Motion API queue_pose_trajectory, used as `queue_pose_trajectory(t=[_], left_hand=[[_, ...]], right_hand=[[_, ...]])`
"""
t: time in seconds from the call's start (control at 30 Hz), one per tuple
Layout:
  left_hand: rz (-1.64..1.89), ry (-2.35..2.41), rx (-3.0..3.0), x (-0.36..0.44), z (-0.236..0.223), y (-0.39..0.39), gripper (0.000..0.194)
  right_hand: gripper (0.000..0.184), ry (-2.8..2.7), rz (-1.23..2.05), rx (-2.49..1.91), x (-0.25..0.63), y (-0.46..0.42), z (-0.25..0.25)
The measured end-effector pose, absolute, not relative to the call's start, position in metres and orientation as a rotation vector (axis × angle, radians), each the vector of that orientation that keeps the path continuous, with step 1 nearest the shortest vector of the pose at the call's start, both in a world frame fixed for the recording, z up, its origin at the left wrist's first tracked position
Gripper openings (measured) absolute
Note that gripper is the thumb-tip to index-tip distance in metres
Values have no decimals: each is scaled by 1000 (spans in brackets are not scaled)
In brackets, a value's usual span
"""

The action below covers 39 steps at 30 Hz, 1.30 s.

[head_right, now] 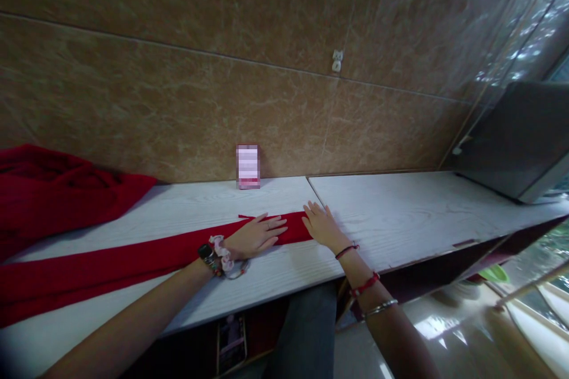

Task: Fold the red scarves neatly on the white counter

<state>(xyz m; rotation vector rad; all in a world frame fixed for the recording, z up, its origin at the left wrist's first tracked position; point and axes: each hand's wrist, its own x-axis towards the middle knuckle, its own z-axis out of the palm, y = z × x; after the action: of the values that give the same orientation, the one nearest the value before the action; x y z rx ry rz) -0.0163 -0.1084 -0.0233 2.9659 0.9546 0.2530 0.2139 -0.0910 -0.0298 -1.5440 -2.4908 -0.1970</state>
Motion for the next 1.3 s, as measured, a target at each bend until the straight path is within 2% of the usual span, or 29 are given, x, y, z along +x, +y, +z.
queue_pose_trajectory(t=[0.27, 0.6, 0.77, 0.9, 1.13, 1.23, 1.3], left_hand=[[104, 1147, 2858, -26, -24, -115, 46], [21, 1414, 2661, -51, -26, -101, 48], [245, 1410, 2585, -73, -23, -81, 42], [411, 1346, 2396, -78, -18, -77, 46], [342, 1536, 2456, -71, -14, -86, 36], [251, 1672, 2534, -68, -11, -92, 47], [90, 1731, 2453, -70, -6, -96, 67]], right_hand=[[43, -2509, -206, -1448, 198, -87, -51], [42, -2472, -185, -1432, 215, -73, -52], [41, -2405, -163, -1475, 218, -70, -55], [41, -2405, -172, -1443, 217, -71, -54], [41, -2409, -152, -1401, 214, -70, -55], [40, -2401, -143, -1375, 214, -69, -57], [40, -2395, -129, -1348, 213, -67, -58]])
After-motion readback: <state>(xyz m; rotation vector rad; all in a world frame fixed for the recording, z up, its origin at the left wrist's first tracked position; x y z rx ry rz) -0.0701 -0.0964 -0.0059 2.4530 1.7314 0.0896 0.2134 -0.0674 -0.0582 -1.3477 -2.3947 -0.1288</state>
